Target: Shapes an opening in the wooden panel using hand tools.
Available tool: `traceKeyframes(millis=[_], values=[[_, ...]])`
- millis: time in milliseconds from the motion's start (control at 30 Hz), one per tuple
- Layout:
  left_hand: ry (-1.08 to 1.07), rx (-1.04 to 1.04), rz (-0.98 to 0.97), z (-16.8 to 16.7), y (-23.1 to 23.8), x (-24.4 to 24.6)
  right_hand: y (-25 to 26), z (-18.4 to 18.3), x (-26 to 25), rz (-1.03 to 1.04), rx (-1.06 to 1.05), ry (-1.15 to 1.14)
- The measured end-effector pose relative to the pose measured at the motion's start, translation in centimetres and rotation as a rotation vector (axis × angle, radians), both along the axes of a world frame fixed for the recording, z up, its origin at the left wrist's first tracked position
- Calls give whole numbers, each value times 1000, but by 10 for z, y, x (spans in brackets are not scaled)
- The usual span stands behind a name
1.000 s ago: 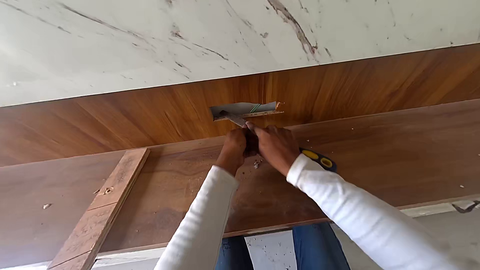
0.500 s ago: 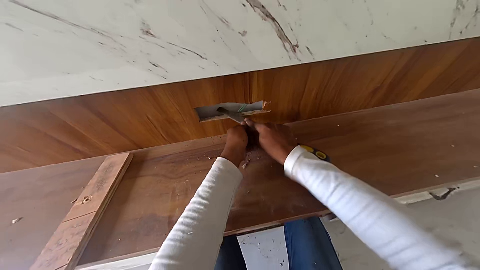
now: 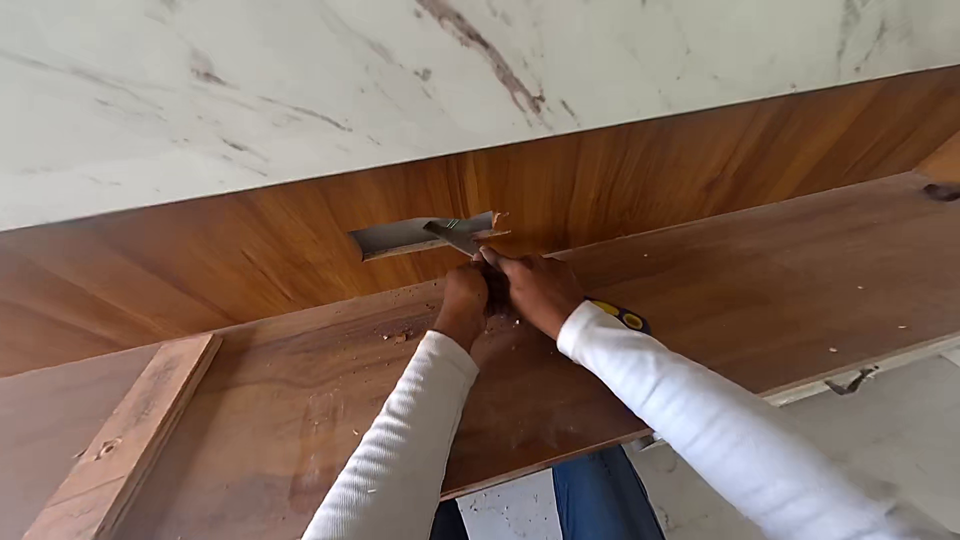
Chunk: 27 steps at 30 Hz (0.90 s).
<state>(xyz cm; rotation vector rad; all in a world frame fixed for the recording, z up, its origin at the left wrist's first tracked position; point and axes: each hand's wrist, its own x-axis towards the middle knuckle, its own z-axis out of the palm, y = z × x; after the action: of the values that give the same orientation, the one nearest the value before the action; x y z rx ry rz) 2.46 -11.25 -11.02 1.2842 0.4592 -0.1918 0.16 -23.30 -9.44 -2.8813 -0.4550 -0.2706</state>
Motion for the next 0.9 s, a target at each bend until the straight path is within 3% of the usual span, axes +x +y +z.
traceKeyframes(millis=[100, 267, 467, 567, 733, 900], values=[[-76, -42, -148, 17, -3, -32, -25, -14, -10, 89, 76, -207], [-44, -53, -104, 14, -36, -66, -48, -5, -52, 34, 4, -114], [-27, -36, -108, 15, -34, -43, -31, 19, -48, -74, -9, 82], [-42, -41, -91, 25, -38, -24, -24, 36, -37, -137, -44, 60], [-76, -11, -134, 16, -26, -48, -22, 21, -57, -131, 0, 11], [-2, -4, -117, 20, -25, -18, -16, 26, -34, -137, 25, 114]])
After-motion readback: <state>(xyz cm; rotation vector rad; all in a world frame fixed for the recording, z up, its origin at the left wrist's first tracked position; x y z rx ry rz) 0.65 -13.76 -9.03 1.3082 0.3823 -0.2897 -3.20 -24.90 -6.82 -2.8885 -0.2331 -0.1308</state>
